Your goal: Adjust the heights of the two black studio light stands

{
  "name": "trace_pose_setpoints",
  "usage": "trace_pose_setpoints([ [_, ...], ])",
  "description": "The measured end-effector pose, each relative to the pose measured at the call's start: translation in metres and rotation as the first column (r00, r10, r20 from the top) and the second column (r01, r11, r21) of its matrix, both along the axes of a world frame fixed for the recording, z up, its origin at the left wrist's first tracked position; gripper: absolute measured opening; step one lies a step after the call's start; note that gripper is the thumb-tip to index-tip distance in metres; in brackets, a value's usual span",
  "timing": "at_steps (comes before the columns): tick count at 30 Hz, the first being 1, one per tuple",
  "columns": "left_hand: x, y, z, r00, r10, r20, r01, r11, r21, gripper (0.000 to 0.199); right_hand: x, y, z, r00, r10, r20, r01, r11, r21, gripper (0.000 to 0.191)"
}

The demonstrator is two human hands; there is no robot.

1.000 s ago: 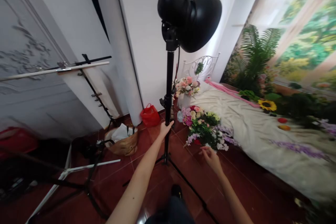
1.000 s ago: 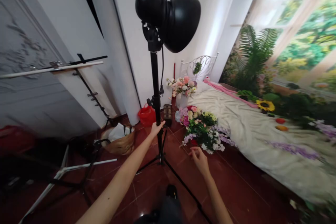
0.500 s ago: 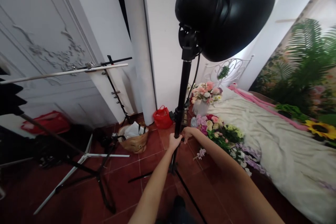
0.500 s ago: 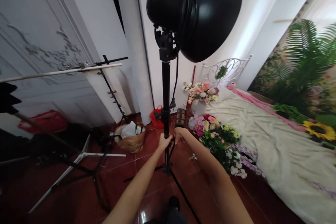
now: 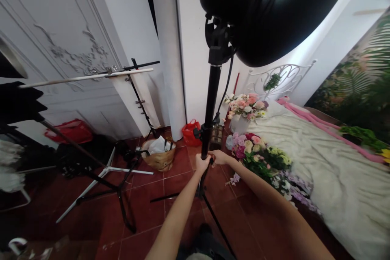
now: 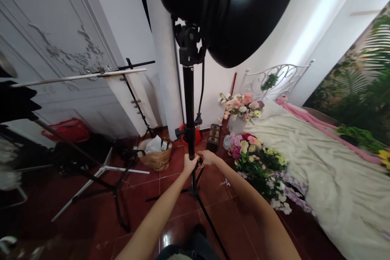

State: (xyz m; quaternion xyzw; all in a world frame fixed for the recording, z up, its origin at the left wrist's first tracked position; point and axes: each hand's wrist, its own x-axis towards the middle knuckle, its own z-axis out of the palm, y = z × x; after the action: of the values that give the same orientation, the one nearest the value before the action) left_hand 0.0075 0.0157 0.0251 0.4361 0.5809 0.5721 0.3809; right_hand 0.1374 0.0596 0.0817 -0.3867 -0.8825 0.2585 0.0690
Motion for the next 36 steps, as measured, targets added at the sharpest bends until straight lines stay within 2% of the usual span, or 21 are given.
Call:
trace_pose_setpoints([
  [2, 0.001, 0.000, -0.001, 1.000, 0.006, 0.002, -0.006, 1.000, 0.021, 0.022, 0.002, -0.016, -0.017, 0.997, -0.071, 0.006, 0.069, 0.983, 0.172, 0.025],
  [4, 0.002, 0.001, -0.001, 1.000, 0.007, 0.001, -0.007, 0.999, 0.037, 0.022, 0.003, -0.032, -0.034, 0.989, -0.150, 0.001, 0.141, 0.934, 0.329, 0.023],
  [7, 0.004, 0.000, 0.000, 1.000, 0.016, -0.011, -0.016, 0.999, 0.032, 0.023, 0.001, -0.049, -0.053, 0.975, -0.217, -0.041, 0.211, 0.866, 0.453, 0.022],
  [10, 0.005, -0.001, 0.002, 0.999, 0.036, -0.020, -0.035, 0.999, 0.022, 0.023, -0.002, -0.051, -0.059, 0.962, -0.262, -0.079, 0.268, 0.849, 0.456, 0.022],
  [14, 0.008, -0.002, 0.003, 0.998, 0.057, -0.011, -0.057, 0.998, 0.035, 0.020, -0.007, -0.042, -0.052, 0.923, -0.384, -0.041, 0.370, 0.848, 0.379, 0.025],
  [18, 0.008, -0.002, 0.001, 0.999, 0.041, -0.005, -0.041, 0.999, 0.030, 0.021, -0.011, -0.036, -0.054, 0.948, -0.318, 0.021, 0.292, 0.893, 0.343, 0.033],
  [20, 0.007, -0.001, 0.000, 1.000, 0.028, 0.000, -0.028, 0.999, 0.028, 0.021, -0.011, -0.037, -0.061, 0.956, -0.293, 0.017, 0.266, 0.891, 0.367, 0.039],
  [24, 0.006, -0.001, -0.001, 1.000, 0.025, -0.005, -0.024, 0.999, 0.045, 0.022, -0.014, -0.041, -0.083, 0.932, -0.343, -0.114, 0.358, 0.828, 0.432, 0.049],
  [26, 0.006, 0.000, -0.001, 1.000, 0.015, -0.003, -0.015, 0.999, 0.042, 0.023, -0.017, -0.043, -0.094, 0.919, -0.346, -0.191, 0.395, 0.803, 0.446, 0.048],
  [29, 0.005, 0.000, -0.001, 1.000, 0.011, -0.010, -0.011, 1.000, 0.021, 0.024, -0.020, -0.048, -0.105, 0.893, -0.373, -0.253, 0.448, 0.797, 0.406, 0.045],
  [32, 0.004, 0.000, -0.001, 1.000, 0.008, -0.027, -0.008, 1.000, 0.008, 0.024, -0.017, -0.052, -0.100, 0.898, -0.357, -0.257, 0.433, 0.819, 0.377, 0.043],
  [36, 0.003, 0.001, 0.001, 0.999, 0.026, -0.019, -0.026, 1.000, -0.005, 0.021, -0.004, -0.053, -0.075, 0.948, -0.231, -0.220, 0.307, 0.847, 0.434, 0.041],
])
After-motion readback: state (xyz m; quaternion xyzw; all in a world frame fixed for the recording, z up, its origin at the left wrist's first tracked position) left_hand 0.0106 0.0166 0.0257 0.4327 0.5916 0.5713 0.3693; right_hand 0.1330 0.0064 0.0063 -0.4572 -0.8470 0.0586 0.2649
